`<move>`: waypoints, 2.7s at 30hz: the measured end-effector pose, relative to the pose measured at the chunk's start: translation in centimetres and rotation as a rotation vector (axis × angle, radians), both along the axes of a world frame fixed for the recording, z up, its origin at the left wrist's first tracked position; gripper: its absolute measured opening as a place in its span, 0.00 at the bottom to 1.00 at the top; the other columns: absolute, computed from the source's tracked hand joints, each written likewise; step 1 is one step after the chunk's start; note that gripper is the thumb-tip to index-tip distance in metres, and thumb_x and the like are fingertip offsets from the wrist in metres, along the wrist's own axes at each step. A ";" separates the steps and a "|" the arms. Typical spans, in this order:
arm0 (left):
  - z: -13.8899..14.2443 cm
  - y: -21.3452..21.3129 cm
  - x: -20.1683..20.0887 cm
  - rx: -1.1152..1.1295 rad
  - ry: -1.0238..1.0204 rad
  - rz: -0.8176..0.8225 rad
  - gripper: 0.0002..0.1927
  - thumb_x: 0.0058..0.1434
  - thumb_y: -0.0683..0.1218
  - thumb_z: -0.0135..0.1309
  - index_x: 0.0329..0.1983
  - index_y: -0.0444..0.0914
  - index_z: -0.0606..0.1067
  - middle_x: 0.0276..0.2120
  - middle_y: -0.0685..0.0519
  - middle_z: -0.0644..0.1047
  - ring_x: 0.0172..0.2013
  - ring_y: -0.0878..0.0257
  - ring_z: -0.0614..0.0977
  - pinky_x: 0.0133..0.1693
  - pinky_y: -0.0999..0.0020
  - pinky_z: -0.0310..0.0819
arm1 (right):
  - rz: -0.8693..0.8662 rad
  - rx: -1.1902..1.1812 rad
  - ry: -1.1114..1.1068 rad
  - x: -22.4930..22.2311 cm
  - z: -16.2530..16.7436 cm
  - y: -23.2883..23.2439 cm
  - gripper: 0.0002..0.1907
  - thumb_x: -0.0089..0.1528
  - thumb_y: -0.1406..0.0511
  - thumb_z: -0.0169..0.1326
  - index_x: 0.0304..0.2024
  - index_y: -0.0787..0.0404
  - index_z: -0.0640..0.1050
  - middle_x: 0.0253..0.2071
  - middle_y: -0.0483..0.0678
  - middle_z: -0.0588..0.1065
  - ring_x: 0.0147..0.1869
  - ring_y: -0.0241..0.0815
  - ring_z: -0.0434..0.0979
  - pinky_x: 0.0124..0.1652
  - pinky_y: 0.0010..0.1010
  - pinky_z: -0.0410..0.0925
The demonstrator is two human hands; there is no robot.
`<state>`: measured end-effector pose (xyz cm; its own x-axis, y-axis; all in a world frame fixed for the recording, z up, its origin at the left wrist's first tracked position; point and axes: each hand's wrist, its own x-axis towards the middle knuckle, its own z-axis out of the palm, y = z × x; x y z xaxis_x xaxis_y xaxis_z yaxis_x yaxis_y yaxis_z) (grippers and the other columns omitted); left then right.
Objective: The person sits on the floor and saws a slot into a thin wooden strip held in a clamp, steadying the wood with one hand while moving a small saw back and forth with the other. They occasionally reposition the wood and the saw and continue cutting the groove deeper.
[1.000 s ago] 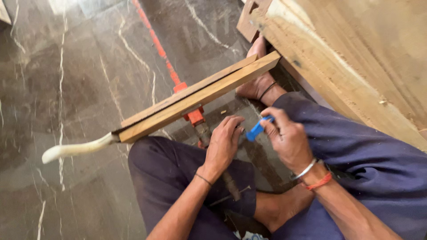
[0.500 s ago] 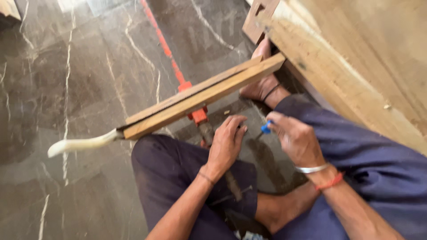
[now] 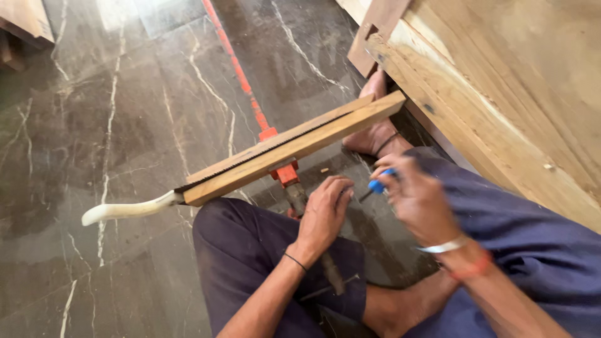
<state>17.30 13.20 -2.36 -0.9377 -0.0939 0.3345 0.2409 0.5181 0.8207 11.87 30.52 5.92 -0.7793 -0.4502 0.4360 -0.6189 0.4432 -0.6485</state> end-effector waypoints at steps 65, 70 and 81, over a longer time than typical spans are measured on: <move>2.9 -8.2 -10.1 0.032 0.051 0.108 0.17 0.64 0.37 0.55 0.56 0.35 0.77 0.41 0.46 0.83 0.41 0.58 0.85 0.46 0.64 0.79 | -0.142 -0.151 -0.674 -0.9 -2.7 -4.6 0.16 0.65 0.62 0.54 0.53 0.63 0.75 0.19 0.48 0.75 0.16 0.35 0.71 0.19 0.30 0.63; 1.9 -8.9 -11.8 -0.213 0.079 0.109 0.16 0.65 0.38 0.53 0.56 0.35 0.77 0.47 0.38 0.81 0.46 0.40 0.82 0.47 0.52 0.74 | -0.143 -0.117 -0.645 -1.9 -2.9 -6.6 0.17 0.66 0.64 0.52 0.56 0.63 0.74 0.18 0.47 0.76 0.16 0.35 0.73 0.19 0.31 0.65; 2.3 -9.3 -12.5 -0.144 -0.001 0.103 0.11 0.65 0.44 0.57 0.48 0.34 0.81 0.38 0.40 0.82 0.41 0.47 0.86 0.44 0.57 0.79 | -0.024 -0.282 -0.309 -2.0 -4.7 -6.3 0.16 0.71 0.66 0.51 0.61 0.64 0.72 0.27 0.47 0.80 0.30 0.33 0.79 0.33 0.28 0.70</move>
<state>4.78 3.91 -0.04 -0.9261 -0.1406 0.3501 0.1795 0.6521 0.7366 9.84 24.26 1.23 -0.9017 -0.3266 0.2832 -0.3673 0.2335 -0.9003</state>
